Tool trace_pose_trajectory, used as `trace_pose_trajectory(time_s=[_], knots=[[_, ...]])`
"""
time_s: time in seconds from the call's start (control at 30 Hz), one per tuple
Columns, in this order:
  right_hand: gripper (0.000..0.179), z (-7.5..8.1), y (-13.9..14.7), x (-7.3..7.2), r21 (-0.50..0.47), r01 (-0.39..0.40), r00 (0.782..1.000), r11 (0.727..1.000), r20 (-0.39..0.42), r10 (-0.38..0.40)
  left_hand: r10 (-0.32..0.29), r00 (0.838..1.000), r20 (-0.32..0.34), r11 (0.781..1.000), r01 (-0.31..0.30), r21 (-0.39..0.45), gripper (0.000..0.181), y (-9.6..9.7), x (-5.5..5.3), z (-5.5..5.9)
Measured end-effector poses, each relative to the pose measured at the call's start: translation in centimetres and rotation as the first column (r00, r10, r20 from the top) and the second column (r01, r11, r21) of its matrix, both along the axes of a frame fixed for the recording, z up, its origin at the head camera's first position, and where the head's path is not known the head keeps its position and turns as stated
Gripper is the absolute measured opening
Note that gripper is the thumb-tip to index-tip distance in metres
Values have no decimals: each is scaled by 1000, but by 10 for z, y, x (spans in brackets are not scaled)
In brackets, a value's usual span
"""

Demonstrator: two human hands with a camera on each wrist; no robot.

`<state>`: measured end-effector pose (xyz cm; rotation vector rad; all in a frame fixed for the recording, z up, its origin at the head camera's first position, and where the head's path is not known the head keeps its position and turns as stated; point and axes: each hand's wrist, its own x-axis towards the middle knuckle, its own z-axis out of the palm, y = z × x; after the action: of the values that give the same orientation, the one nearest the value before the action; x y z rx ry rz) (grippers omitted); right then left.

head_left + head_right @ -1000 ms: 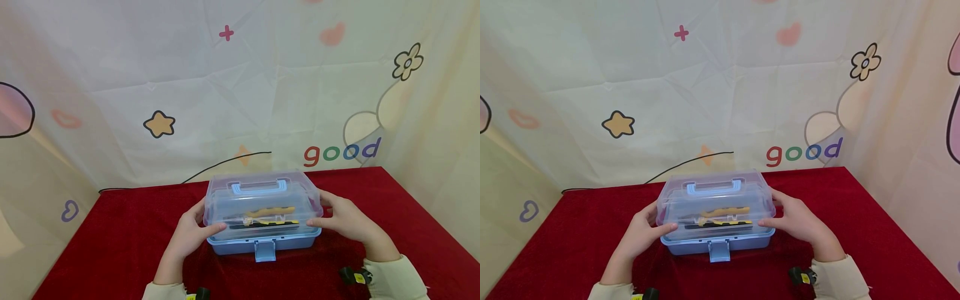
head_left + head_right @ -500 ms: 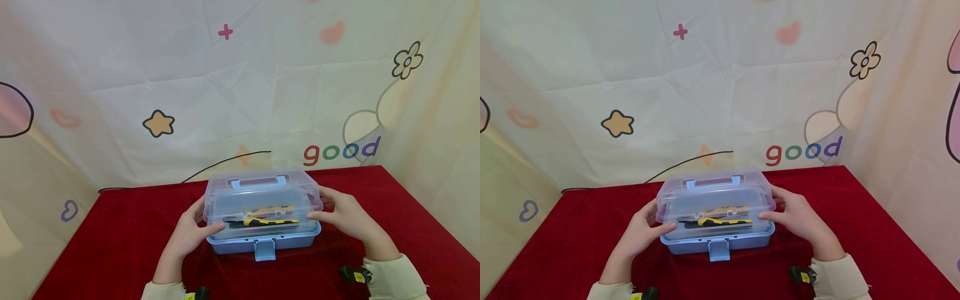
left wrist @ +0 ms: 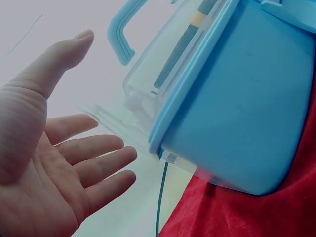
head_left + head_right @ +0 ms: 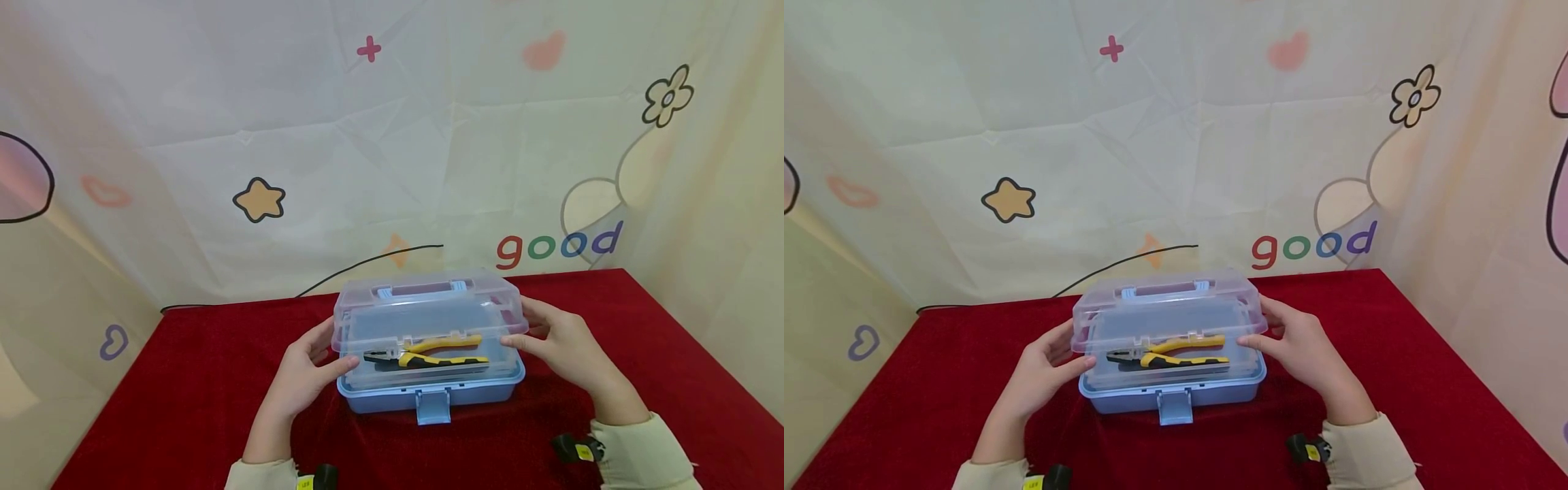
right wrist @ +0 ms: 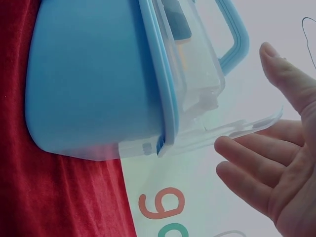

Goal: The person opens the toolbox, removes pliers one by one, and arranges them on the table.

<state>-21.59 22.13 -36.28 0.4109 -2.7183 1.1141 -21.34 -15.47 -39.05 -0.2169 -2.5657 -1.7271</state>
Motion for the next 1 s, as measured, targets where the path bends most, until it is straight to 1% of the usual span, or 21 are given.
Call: trace_pose_trajectory(time_s=[0.13, 0.27, 0.4, 0.63, 0.73, 0.87, 1.0], knots=[[72, -1, -2, 0, -9, 26, 999, 1000, -21, -26, 35, 999, -2, 999, -35, 2, 73, 1, 0, 0], [71, -4, -4, -2, -19, 51, 997, 998, -52, -52, 64, 997, -38, 998, -63, 24, 66, 3, 0, -1], [69, -7, -7, -3, -38, 85, 993, 996, -77, -88, 106, 991, -80, 993, -102, 55, 61, 8, 2, -1], [63, -9, -13, -3, -104, 125, 984, 987, -113, -136, 192, 976, -105, 974, -177, 140, 57, 19, 0, -3], [61, -11, -16, -5, -127, 136, 980, 983, -131, -152, 230, 968, -100, 964, -212, 157, 57, 22, -1, -4], [59, -14, -18, -7, -157, 158, 970, 975, -159, -183, 253, 963, -96, 957, -234, 169, 59, 26, 0, -5], [56, -16, -20, -7, -206, 173, 963, 963, -170, -210, 248, 963, -107, 960, -229, 163, 59, 28, 0, -6]])
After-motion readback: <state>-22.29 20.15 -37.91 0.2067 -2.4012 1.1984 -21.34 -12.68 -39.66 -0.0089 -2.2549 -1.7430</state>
